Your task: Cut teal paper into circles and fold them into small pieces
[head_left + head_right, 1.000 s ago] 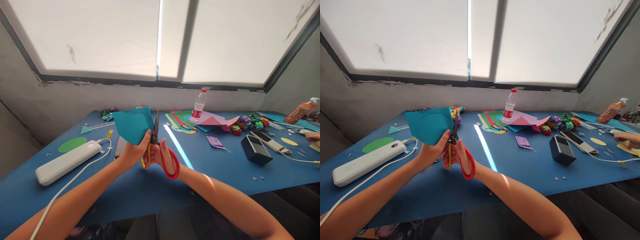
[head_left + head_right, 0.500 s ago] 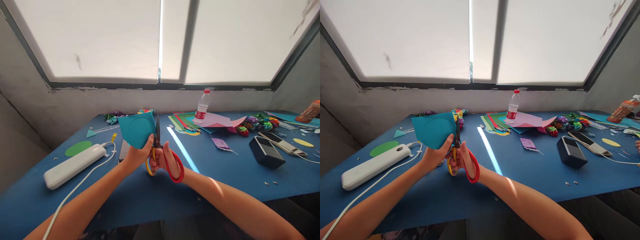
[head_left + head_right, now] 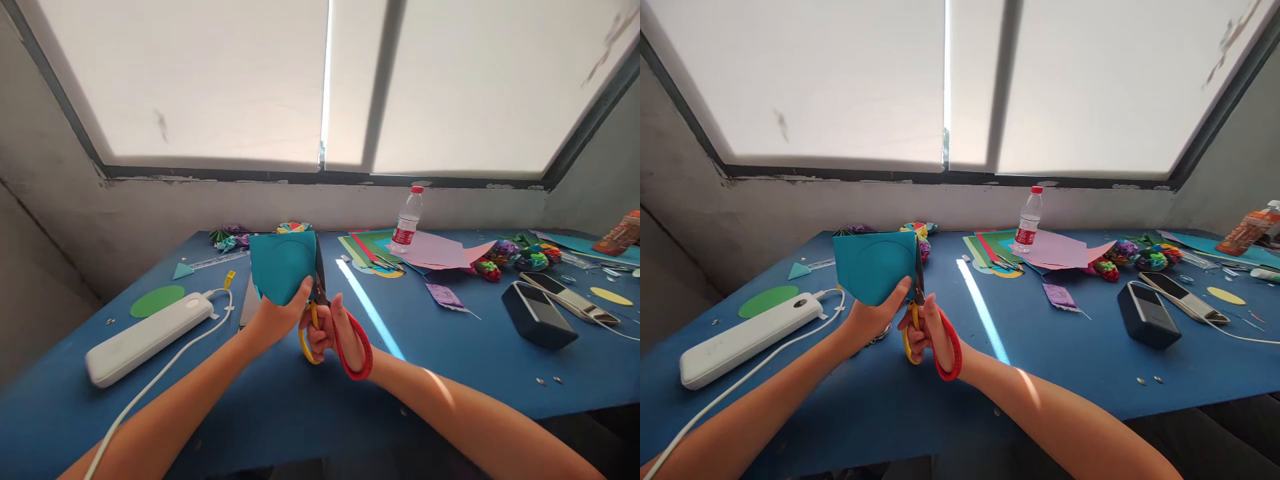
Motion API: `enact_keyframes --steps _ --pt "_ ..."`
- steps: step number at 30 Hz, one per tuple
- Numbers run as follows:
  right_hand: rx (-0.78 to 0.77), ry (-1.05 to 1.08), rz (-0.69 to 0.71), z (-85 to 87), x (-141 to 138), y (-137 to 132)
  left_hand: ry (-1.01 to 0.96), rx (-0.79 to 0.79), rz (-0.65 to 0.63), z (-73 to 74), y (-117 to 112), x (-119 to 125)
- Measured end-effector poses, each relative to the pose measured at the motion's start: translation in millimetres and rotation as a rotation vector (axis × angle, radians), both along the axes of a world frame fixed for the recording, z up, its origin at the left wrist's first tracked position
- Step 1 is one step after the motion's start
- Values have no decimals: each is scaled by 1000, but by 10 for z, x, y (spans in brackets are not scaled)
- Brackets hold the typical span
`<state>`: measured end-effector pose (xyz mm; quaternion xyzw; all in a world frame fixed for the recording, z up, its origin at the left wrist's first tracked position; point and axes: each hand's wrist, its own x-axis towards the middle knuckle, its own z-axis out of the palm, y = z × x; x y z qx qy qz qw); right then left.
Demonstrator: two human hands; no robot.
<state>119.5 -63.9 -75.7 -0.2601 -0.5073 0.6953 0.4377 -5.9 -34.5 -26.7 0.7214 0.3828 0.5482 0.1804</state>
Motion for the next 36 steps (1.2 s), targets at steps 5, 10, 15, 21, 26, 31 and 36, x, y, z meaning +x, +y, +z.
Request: enact_keyframes --steps 5,10,15,21,26,31,36 --pt "17 35 12 -78 -9 21 -5 -75 -26 -7 -17 -3" --pt "-16 25 -32 -61 -8 5 -42 -145 -66 -23 -23 -2" --pt "-59 -3 -79 -41 13 -7 -129 -230 -108 -43 -1 1" --pt "-74 -56 -122 -6 26 -42 -130 -323 -152 -45 4 -12" --pt "-83 -79 -135 49 18 -74 -161 -357 -189 -50 13 -16" --pt "-67 -86 -153 47 14 -86 -189 -347 -181 -50 6 -32" --pt "-77 -92 -137 56 8 -96 -259 -327 -150 -89 -21 -10"
